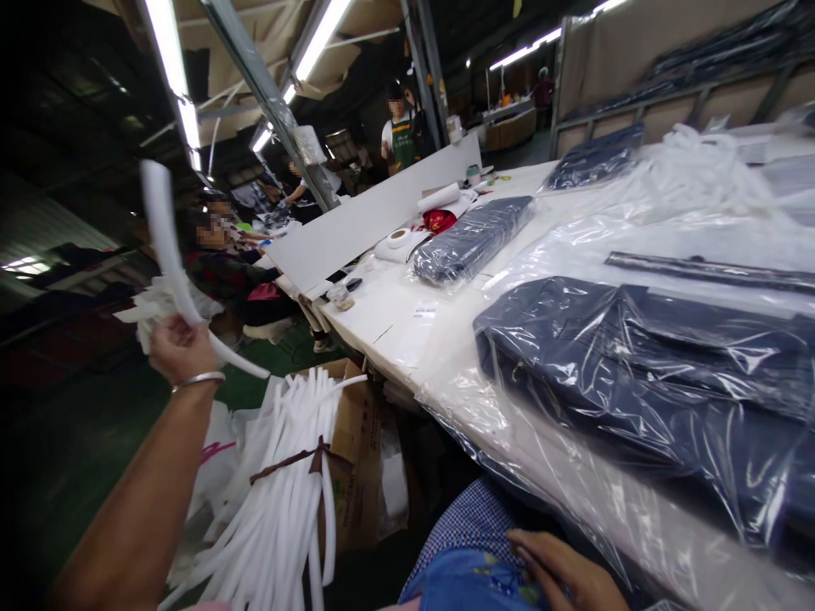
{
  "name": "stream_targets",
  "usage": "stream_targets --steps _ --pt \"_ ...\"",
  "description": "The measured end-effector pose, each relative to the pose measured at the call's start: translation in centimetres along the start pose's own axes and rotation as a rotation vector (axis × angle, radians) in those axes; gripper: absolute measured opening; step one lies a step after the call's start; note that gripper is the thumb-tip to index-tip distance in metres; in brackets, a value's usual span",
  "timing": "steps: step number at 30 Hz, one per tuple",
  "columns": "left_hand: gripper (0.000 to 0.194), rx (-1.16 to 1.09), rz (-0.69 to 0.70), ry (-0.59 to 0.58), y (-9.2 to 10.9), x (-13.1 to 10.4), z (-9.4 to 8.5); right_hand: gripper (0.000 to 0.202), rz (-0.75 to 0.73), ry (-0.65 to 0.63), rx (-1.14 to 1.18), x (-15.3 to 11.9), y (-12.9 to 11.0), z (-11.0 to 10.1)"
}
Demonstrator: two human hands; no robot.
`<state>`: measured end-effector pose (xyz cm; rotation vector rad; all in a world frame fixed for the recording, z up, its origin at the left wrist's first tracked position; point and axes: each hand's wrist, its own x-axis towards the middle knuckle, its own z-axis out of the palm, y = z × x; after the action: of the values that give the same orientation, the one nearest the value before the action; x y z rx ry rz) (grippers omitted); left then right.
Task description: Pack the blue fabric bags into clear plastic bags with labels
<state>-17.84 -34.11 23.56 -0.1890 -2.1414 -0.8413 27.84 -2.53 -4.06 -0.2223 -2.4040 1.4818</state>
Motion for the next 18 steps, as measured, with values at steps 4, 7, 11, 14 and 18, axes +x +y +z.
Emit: stream_targets --steps 4,7,11,14,18 --pt "0.055 -0.501 0.068 -0.142 10.5 -4.5 -1.4 0.027 0.008 0.152 0.040 2.4 -5.3 -0.6" --pt "0.045 -0.825 0.050 -0.475 18.1 -12.8 -2.1 0.046 -0.157 0.378 0.028 5.0 -10.5 -2.0" --pt "0.033 -0.990 0.067 -1.039 24.9 -24.4 -1.9 0.086 -0.299 0.511 -0.089 7.1 -14.6 -5.1" --pt "0.025 -1.133 0.150 -1.438 28.3 -29.7 -0.4 0.079 -0.270 0.623 -0.229 4.9 -15.1 -7.7" --pt "0.026 -1.202 0.460 -1.354 30.5 -33.0 2.6 0.055 0.065 0.948 -0.364 -3.0 -14.6 -10.6"
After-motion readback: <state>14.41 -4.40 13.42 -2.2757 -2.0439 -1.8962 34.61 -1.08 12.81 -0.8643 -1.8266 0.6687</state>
